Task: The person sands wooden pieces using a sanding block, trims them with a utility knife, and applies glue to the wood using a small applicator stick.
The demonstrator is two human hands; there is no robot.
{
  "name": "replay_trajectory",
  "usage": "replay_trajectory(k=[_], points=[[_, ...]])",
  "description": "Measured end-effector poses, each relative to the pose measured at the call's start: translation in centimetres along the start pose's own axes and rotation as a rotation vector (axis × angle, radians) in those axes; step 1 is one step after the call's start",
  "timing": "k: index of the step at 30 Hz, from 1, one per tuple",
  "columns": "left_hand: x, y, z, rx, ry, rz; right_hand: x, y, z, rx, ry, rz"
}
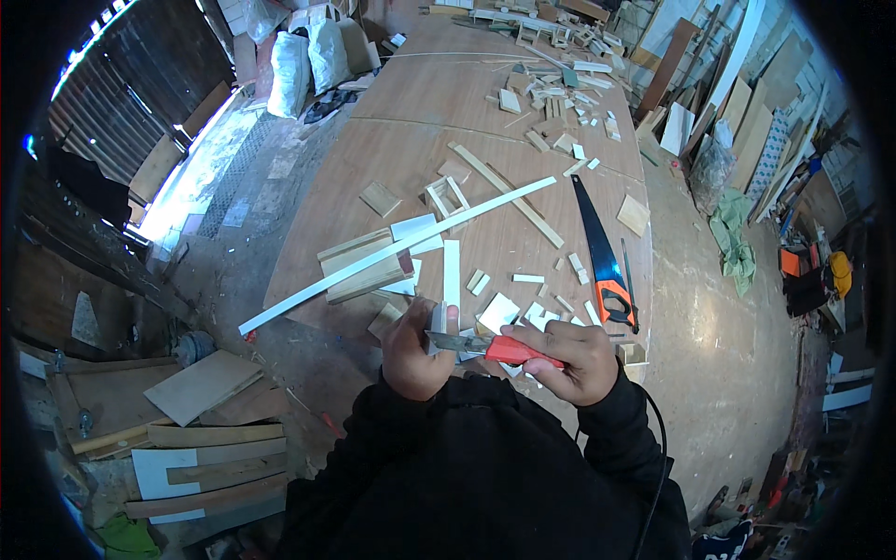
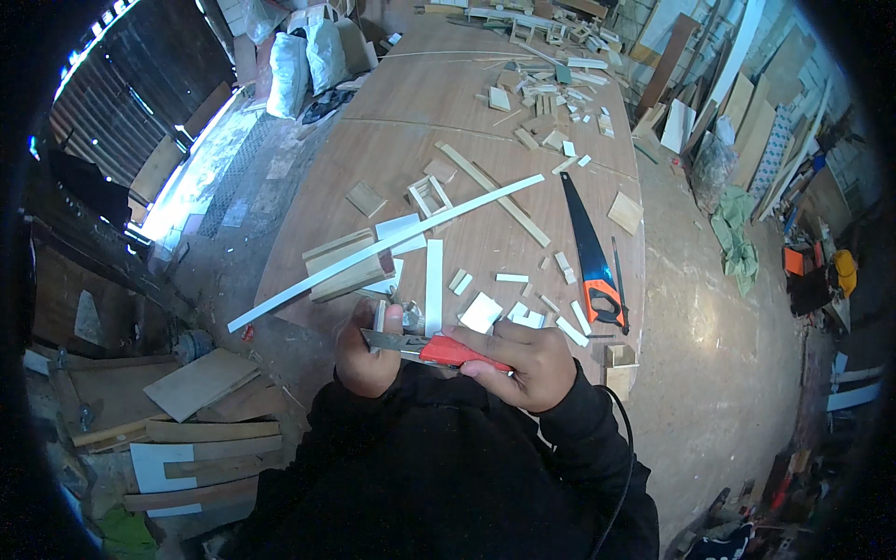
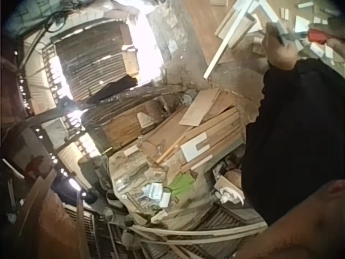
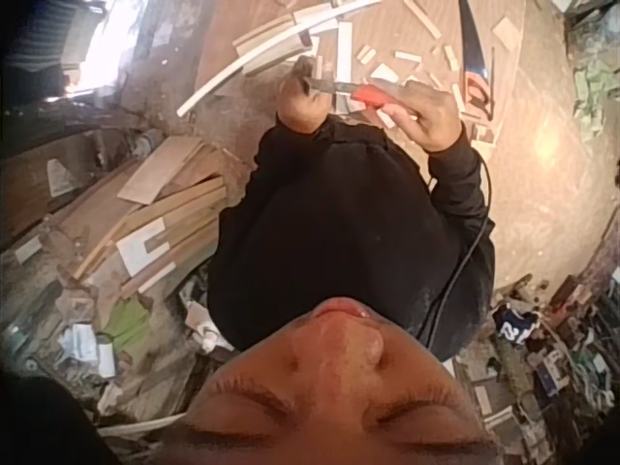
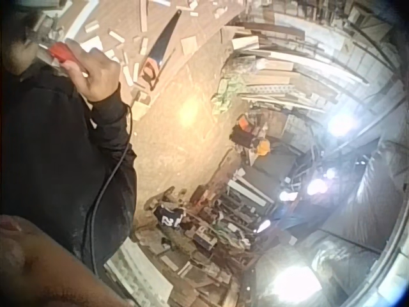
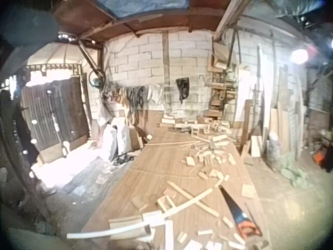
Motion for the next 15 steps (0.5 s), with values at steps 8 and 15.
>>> replay_trajectory(k=[8, 15], points=[[-1.0, -0.3, 0.2, -0.052, -0.086, 0.075, 0.8, -0.4, 0.4, -0.009, 0.026, -0.024], [-1.4, -0.6, -0.5, 0.019, -0.057, 0.132, 0.0, -1.8, 2.1, 0.009, 0.102, 0.049]])
Point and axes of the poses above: each hand's wrist, its own y-axis away from the middle knuckle, its own x-axis out of the back of the hand, z = x × y, the point moved 6 cm from there along -y, towards the middle knuckle, and after that the axes turned 2 degrees about z, right-handed, at the moved point
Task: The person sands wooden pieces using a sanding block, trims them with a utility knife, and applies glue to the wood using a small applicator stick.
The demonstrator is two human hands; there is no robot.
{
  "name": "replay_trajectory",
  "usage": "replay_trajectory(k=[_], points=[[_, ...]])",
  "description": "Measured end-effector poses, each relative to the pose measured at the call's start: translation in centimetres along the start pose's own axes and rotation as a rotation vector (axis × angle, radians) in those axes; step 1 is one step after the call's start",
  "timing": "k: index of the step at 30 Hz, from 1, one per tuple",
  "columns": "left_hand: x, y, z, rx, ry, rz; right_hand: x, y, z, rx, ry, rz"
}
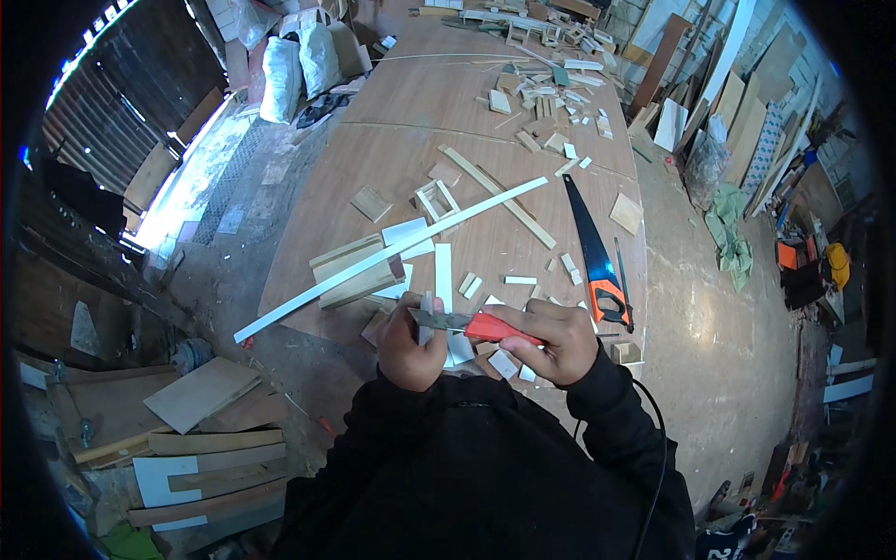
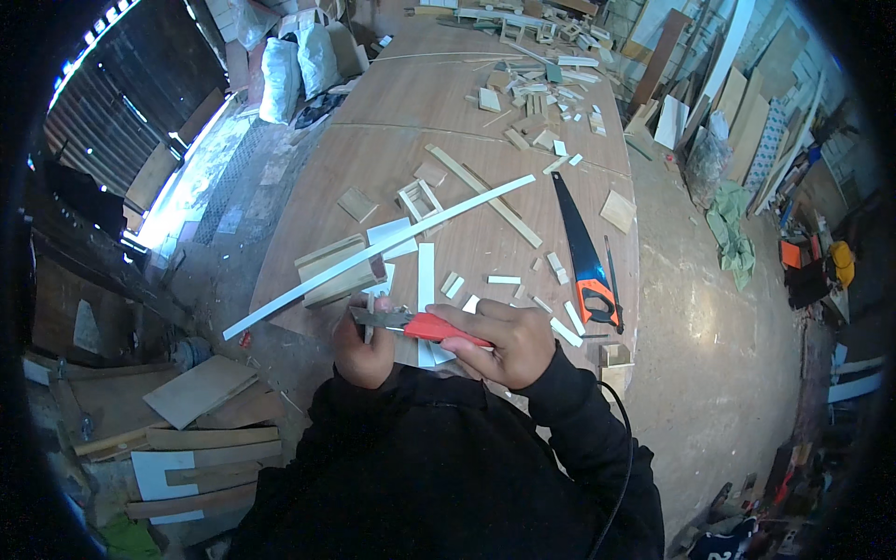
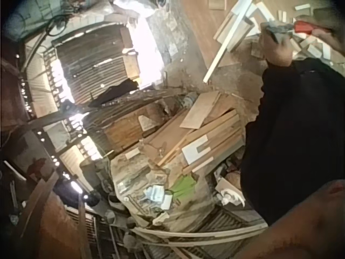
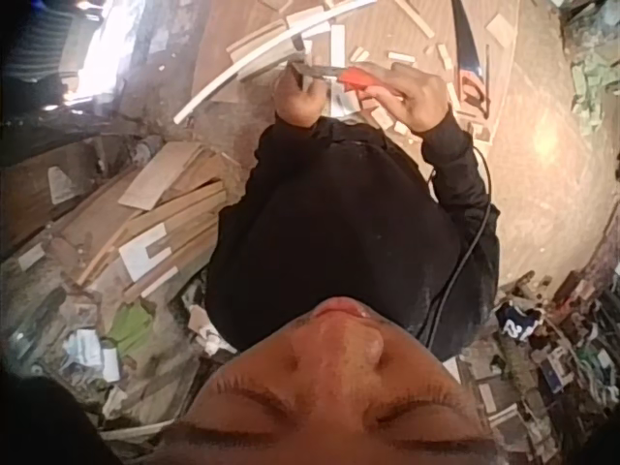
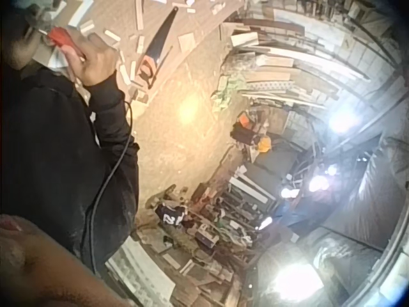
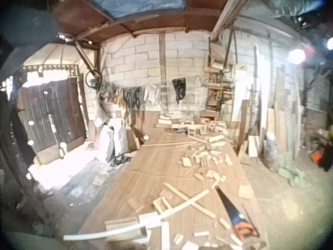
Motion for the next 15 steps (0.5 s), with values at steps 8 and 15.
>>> replay_trajectory(k=[8, 15], points=[[0.7, -1.5, -1.8, -0.114, -0.012, -0.006, -1.3, -2.8, 0.5, 0.054, 0.108, 0.077], [1.0, -2.1, -4.8, -0.019, -0.15, -0.065, -2.7, -3.4, 0.3, 0.024, 0.125, 0.052]])
Point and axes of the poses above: each hand's wrist, its own y-axis away from the middle knuckle, its own x-axis out of the back of the hand, z = x × y, the point moved 6 cm from there along -y, towards the middle knuckle, and after that the axes turned 2 degrees about z, right-handed, at the moved point
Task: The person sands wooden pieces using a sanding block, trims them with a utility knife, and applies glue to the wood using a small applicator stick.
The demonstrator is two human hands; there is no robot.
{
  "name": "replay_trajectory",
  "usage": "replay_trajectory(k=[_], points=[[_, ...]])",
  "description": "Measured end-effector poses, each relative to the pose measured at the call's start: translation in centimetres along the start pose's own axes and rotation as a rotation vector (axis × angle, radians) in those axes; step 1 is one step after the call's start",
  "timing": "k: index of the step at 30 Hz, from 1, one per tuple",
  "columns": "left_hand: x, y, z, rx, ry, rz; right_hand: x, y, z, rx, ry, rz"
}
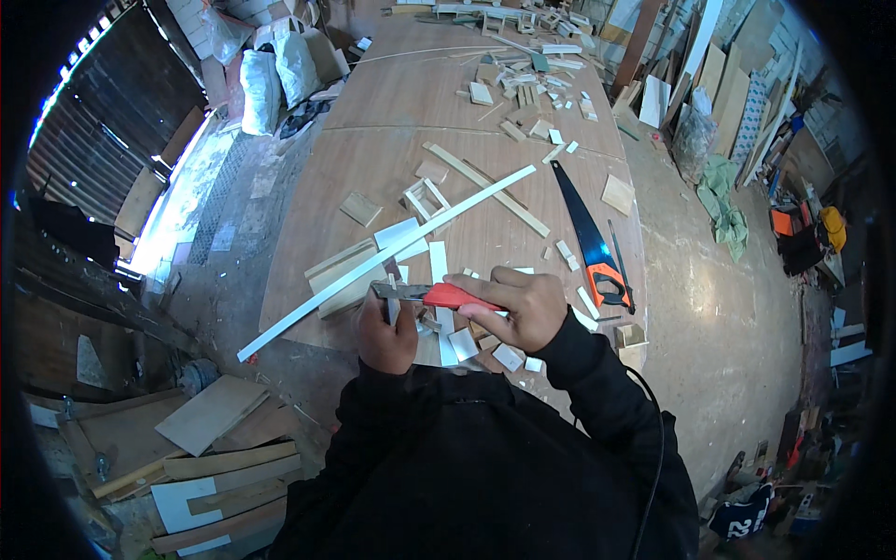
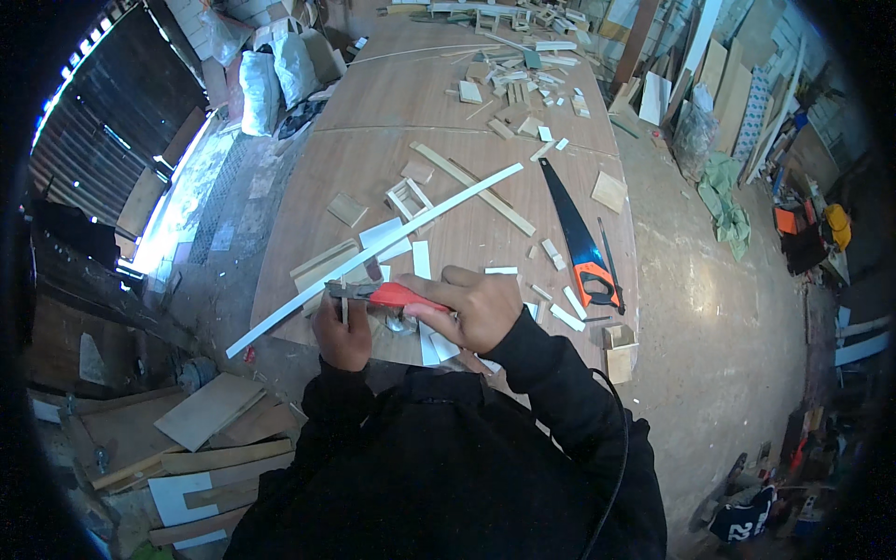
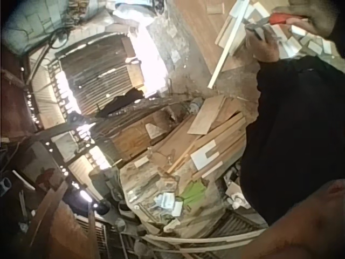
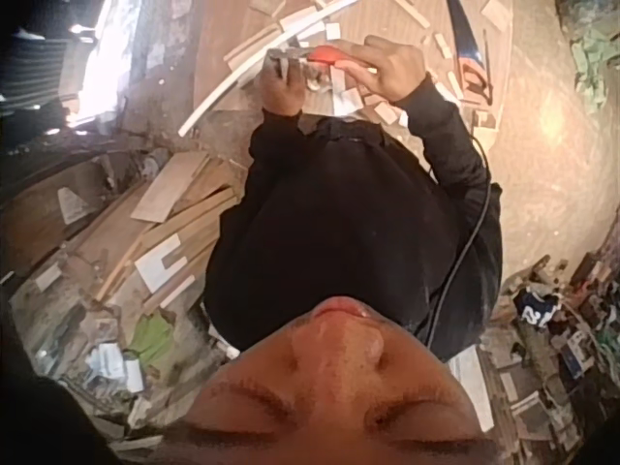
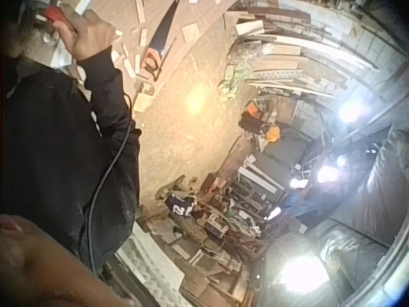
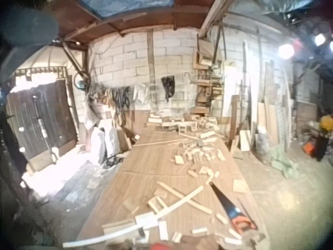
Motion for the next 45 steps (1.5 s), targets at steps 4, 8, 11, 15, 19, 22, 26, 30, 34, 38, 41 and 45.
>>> replay_trajectory(k=[4, 8, 11, 15, 19, 22, 26, 30, 34, 38, 41, 45], points=[[0.8, -0.1, 1.2, -0.125, 0.069, 0.093, 0.1, 0.4, -0.2, -0.021, 0.01, 0.05], [0.6, -0.8, 1.3, -0.071, 0.041, 0.024, 0.3, 0.8, -0.7, 0.005, -0.064, 0.024], [0.9, -0.6, 1.4, 0.036, 0.047, -0.059, 0.3, 1.0, -1.0, 0.003, 0.001, 0.015], [1.1, -0.5, 1.3, 0.001, 0.086, -0.061, 0.3, 1.1, -1.5, -0.013, -0.018, -0.007], [1.3, -0.4, 2.3, -0.158, 0.022, 0.012, 0.0, 1.4, -1.2, -0.031, -0.019, 0.012], [0.9, -0.7, 1.7, -0.084, -0.013, -0.065, -0.8, 1.5, -0.9, -0.051, 0.01, 0.068], [0.2, 1.1, 6.2, -0.172, 0.222, -0.314, -3.5, 1.6, 6.3, -0.266, 0.314, 0.099], [1.3, -0.8, 5.4, 0.043, 0.2, -0.102, 0.5, 1.9, 7.9, -0.365, -0.238, 0.431], [2.7, -0.6, 2.1, 0.545, 0.804, -0.226, 4.2, 2.0, 1.7, -0.378, -0.369, 0.338], [1.6, -0.1, 1.4, 0.527, 1.07, -0.246, 4.2, 1.7, -2.4, -0.2, -0.353, 0.169], [1.8, -0.3, 1.3, 0.408, 0.717, -0.139, 3.5, 1.5, -3.9, -0.128, -0.361, 0.145], [3.0, -1.8, 3.5, 0.085, 0.317, -0.117, 3.2, 1.0, -4.7, -0.052, -0.239, 0.028]])
Point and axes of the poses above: each hand's wrist, its own y-axis away from the middle knuckle, its own x-axis out of the back of the hand, z = x × y, the point moved 6 cm from there along -y, towards the middle knuckle, and after that the axes turned 2 degrees about z, right-handed, at the moved point
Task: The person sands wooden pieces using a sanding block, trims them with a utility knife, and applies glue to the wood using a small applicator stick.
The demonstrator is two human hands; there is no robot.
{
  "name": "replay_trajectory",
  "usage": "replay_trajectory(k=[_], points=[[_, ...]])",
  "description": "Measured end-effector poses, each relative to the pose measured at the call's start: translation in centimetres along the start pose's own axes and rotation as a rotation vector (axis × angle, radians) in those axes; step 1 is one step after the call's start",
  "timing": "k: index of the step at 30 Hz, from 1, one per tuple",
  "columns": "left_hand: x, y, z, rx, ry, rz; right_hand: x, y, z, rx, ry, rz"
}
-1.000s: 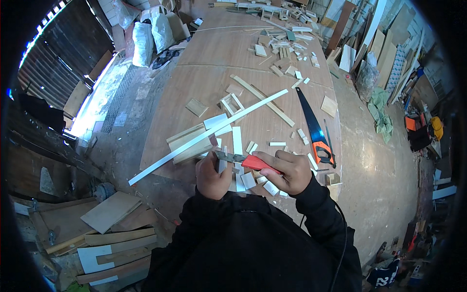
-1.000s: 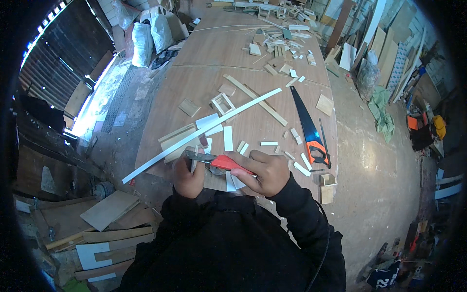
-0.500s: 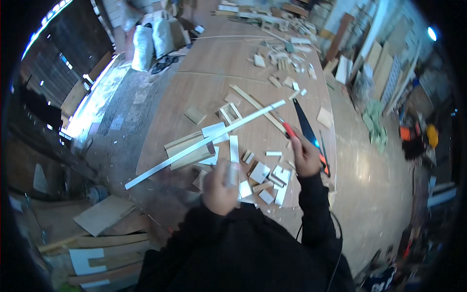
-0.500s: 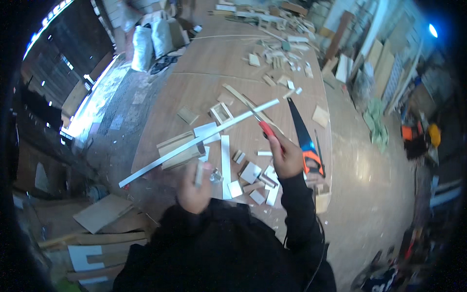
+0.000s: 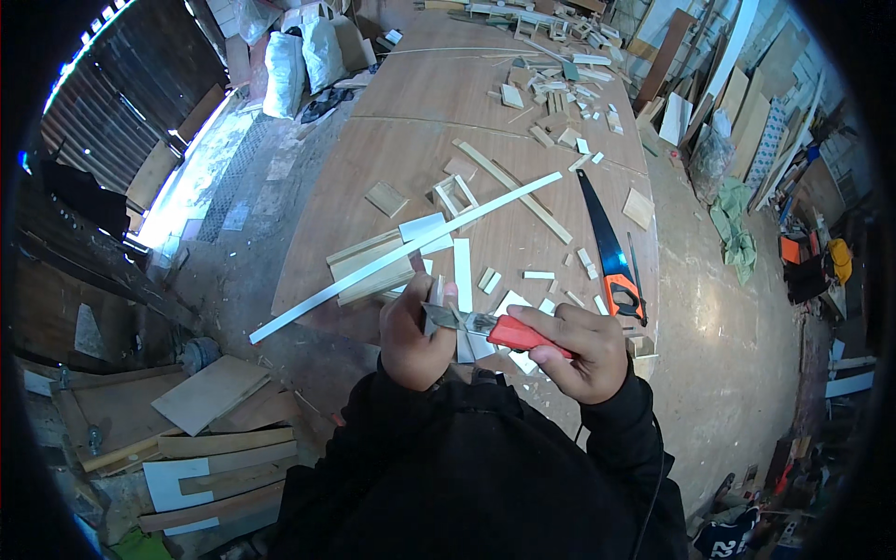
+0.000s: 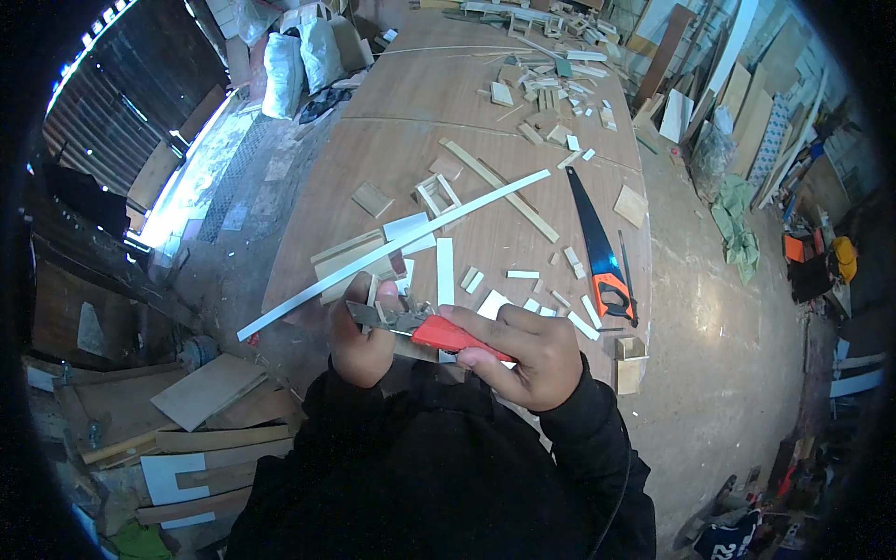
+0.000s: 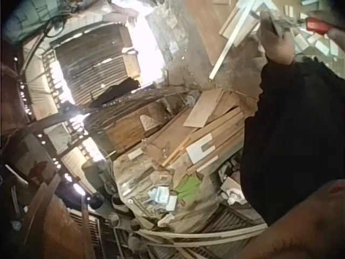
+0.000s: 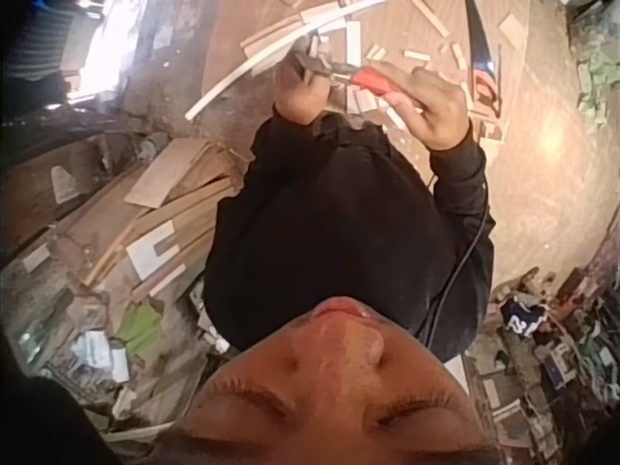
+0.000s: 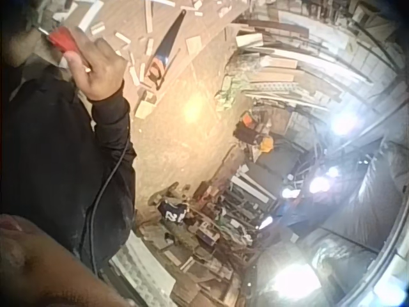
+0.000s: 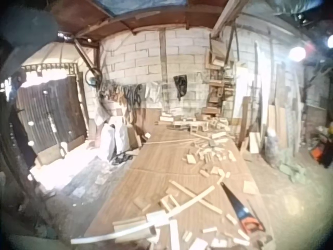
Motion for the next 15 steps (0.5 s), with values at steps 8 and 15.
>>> replay_trajectory(k=[8, 15], points=[[0.4, 0.6, 0.6, -0.104, -0.167, 0.008, -0.5, -0.1, 0.0, -0.006, 0.057, -0.038], [-0.1, 1.7, 1.8, -0.271, -0.27, 0.018, -1.5, -0.9, 1.2, 0.002, 0.191, 0.032]])
Point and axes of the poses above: each hand's wrist, its own y-axis away from the middle knuckle, its own x-axis out of the back of the hand, z = x × y, the point moved 6 cm from there along -y, towards the middle knuckle, and after that the axes turned 2 degrees about z, right-handed, at the moved point
